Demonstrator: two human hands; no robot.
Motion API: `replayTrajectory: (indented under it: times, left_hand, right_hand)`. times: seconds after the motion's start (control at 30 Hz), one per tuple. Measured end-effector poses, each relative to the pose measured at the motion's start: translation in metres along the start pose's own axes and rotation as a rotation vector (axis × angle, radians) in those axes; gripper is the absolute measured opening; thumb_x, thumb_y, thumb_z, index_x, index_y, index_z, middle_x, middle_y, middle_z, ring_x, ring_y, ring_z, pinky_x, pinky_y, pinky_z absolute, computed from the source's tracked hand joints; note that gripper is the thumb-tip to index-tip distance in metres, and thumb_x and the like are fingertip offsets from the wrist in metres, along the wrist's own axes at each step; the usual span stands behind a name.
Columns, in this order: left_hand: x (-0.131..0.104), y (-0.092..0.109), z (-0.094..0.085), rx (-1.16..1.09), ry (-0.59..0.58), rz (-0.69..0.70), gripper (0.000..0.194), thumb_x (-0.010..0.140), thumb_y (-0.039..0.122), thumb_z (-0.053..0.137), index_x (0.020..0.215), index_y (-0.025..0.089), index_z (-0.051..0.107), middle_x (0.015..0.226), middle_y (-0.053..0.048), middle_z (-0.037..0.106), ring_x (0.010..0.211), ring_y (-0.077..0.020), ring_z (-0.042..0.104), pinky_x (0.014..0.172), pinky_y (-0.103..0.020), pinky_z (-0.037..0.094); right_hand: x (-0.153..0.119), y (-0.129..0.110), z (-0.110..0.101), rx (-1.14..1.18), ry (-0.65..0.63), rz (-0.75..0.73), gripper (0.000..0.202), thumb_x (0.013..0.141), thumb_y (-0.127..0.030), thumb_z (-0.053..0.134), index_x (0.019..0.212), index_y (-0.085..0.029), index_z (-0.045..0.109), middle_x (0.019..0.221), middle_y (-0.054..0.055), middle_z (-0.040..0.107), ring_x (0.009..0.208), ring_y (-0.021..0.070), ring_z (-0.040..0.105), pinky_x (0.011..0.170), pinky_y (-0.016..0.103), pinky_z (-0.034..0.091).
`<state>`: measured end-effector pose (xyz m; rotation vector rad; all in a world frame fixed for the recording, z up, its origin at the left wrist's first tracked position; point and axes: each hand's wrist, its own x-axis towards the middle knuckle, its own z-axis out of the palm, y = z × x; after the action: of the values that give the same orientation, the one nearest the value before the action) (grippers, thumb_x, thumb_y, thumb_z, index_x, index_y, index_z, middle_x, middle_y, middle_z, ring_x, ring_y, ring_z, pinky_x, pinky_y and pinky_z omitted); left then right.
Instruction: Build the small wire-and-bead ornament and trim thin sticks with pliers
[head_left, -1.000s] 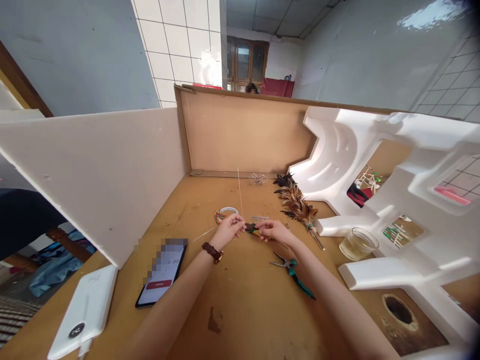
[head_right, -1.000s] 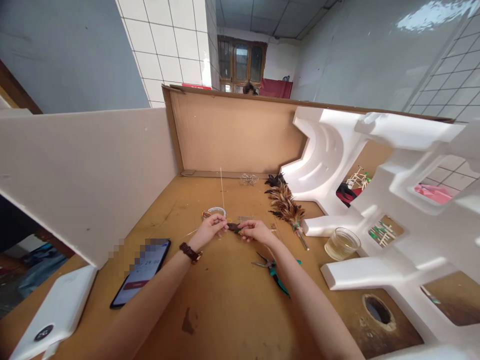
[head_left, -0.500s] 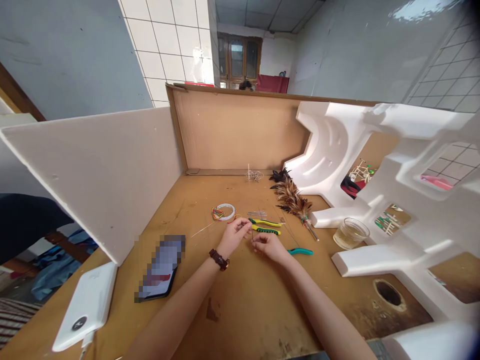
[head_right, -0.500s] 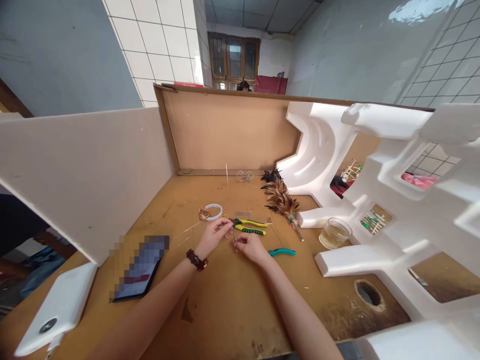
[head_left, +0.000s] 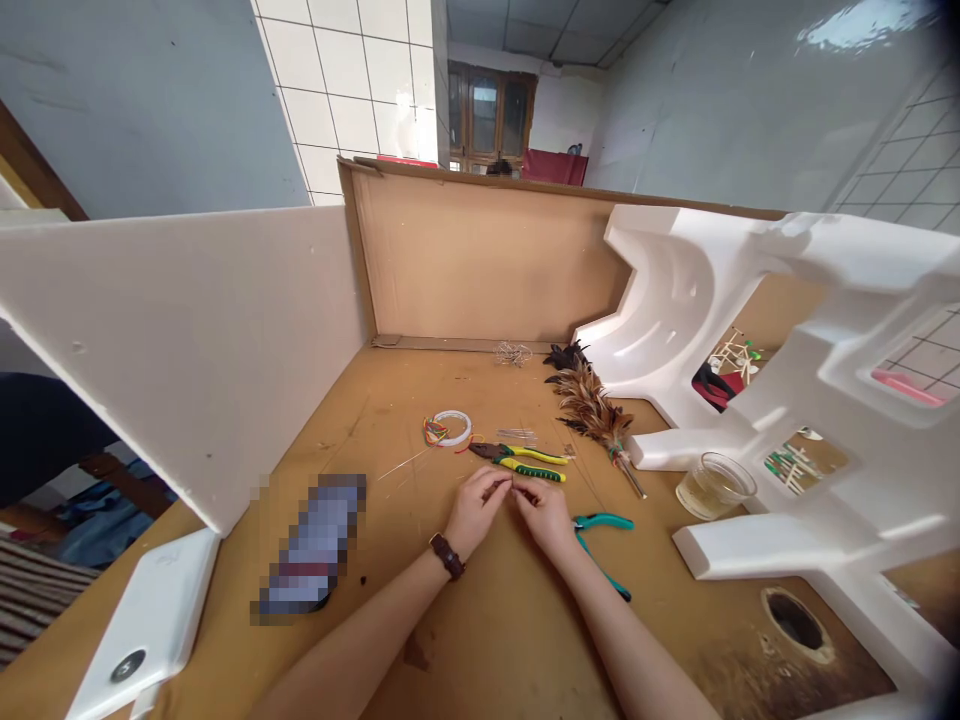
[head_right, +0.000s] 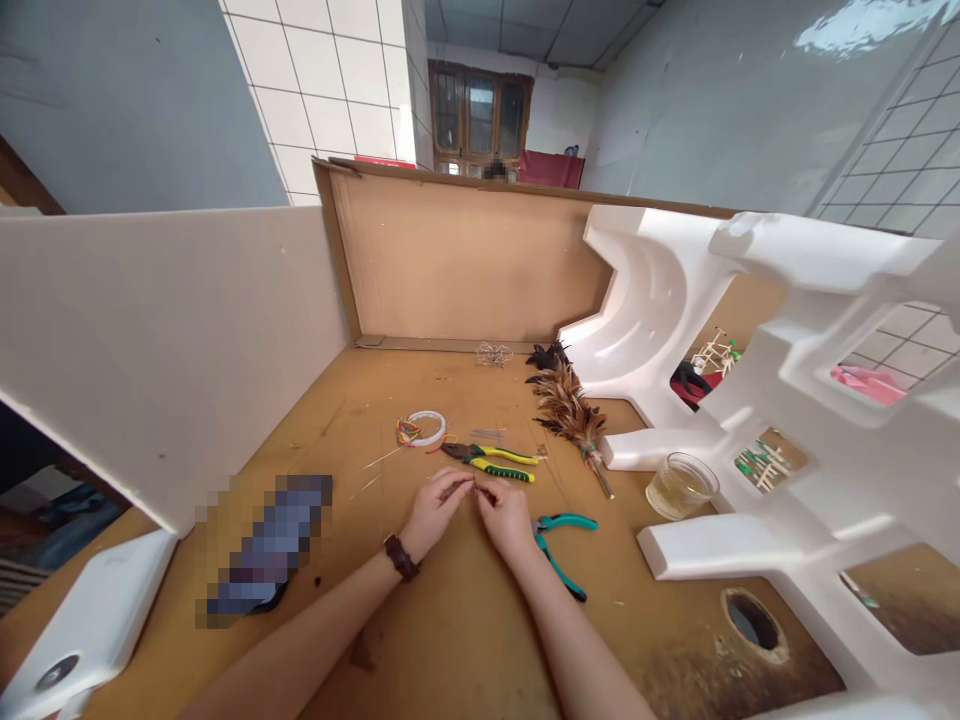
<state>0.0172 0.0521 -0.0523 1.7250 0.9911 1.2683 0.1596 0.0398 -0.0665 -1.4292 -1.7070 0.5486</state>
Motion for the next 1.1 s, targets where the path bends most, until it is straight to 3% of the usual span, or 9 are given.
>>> replayTrajectory:
  times: [0.27,0.47,0.57,0.7,0.77,0.83,0.97,1.1]
  left_hand:
    - [0.000,-0.006,0.003,-0.080,0.006,-0.034,0.017,0.076,0.031,0.054,0.077,0.017,0.063,0.080,-0.005,0.058,0.077,-0.0156,0.055,0.066,-0.025,0.044]
    - [0.000,-0.010,0.005,-0.235,-0.064,-0.225,0.020,0.074,0.036,0.054,0.077,0.016,0.053,0.069,0.000,0.054,0.061,-0.0110,0.051,0.054,-0.021,0.043]
    - [0.001,-0.011,0.004,-0.349,-0.101,-0.238,0.021,0.074,0.037,0.054,0.076,0.017,0.048,0.068,0.002,0.052,0.062,-0.0098,0.053,0.058,-0.022,0.046]
    - [0.001,-0.008,0.004,-0.448,-0.137,-0.315,0.027,0.070,0.041,0.057,0.077,0.018,0.044,0.066,0.003,0.050,0.061,-0.0101,0.055,0.057,-0.023,0.048]
    - [0.001,-0.007,0.004,-0.488,-0.146,-0.349,0.031,0.067,0.042,0.060,0.077,0.018,0.043,0.068,0.003,0.050,0.061,-0.0104,0.056,0.056,-0.024,0.049]
    - [0.001,-0.006,0.004,-0.515,-0.160,-0.369,0.032,0.065,0.041,0.062,0.077,0.018,0.044,0.070,0.003,0.050,0.062,-0.0102,0.056,0.056,-0.024,0.050]
    - [0.000,-0.006,0.003,-0.534,-0.185,-0.389,0.030,0.065,0.039,0.063,0.079,0.017,0.047,0.070,0.003,0.050,0.061,-0.0093,0.056,0.055,-0.023,0.050]
    - [-0.002,-0.005,0.001,-0.520,-0.199,-0.383,0.031,0.065,0.039,0.063,0.081,0.016,0.050,0.067,0.002,0.052,0.060,-0.0097,0.056,0.056,-0.023,0.049]
  right_hand:
    - [-0.006,0.000,-0.003,0.180,-0.088,0.055,0.020,0.075,-0.030,0.054,0.081,-0.019,0.070,0.077,0.005,0.067,0.074,0.0193,0.060,0.070,0.030,0.046]
    - [-0.005,-0.011,-0.008,0.170,-0.183,0.106,0.025,0.076,-0.034,0.052,0.083,-0.019,0.070,0.081,0.006,0.068,0.076,0.0201,0.060,0.071,0.030,0.045]
    - [-0.008,-0.019,-0.025,0.044,-0.247,0.087,0.030,0.078,-0.038,0.049,0.090,-0.018,0.068,0.086,0.007,0.067,0.077,0.0200,0.059,0.070,0.030,0.045]
    - [-0.025,-0.020,-0.071,-0.282,-0.229,0.064,0.039,0.076,-0.043,0.049,0.104,-0.019,0.061,0.098,0.009,0.062,0.090,0.0219,0.055,0.080,0.032,0.041]
    - [-0.039,-0.016,-0.093,-0.476,-0.274,0.040,0.057,0.068,-0.049,0.057,0.117,-0.021,0.053,0.114,0.011,0.054,0.108,0.0265,0.045,0.091,0.038,0.032]
    - [-0.053,-0.010,-0.108,-0.609,-0.401,0.047,0.077,0.057,-0.051,0.063,0.126,-0.023,0.042,0.127,0.012,0.044,0.116,0.0304,0.035,0.094,0.042,0.027]
    - [-0.069,-0.003,-0.114,-0.780,-0.491,0.066,0.087,0.054,-0.043,0.063,0.133,-0.025,0.029,0.135,0.012,0.032,0.120,0.0341,0.028,0.093,0.044,0.025]
    - [-0.069,-0.006,-0.103,-0.920,-0.464,0.086,0.077,0.056,-0.029,0.060,0.129,-0.019,0.034,0.120,0.016,0.046,0.102,0.0323,0.044,0.081,0.040,0.034]
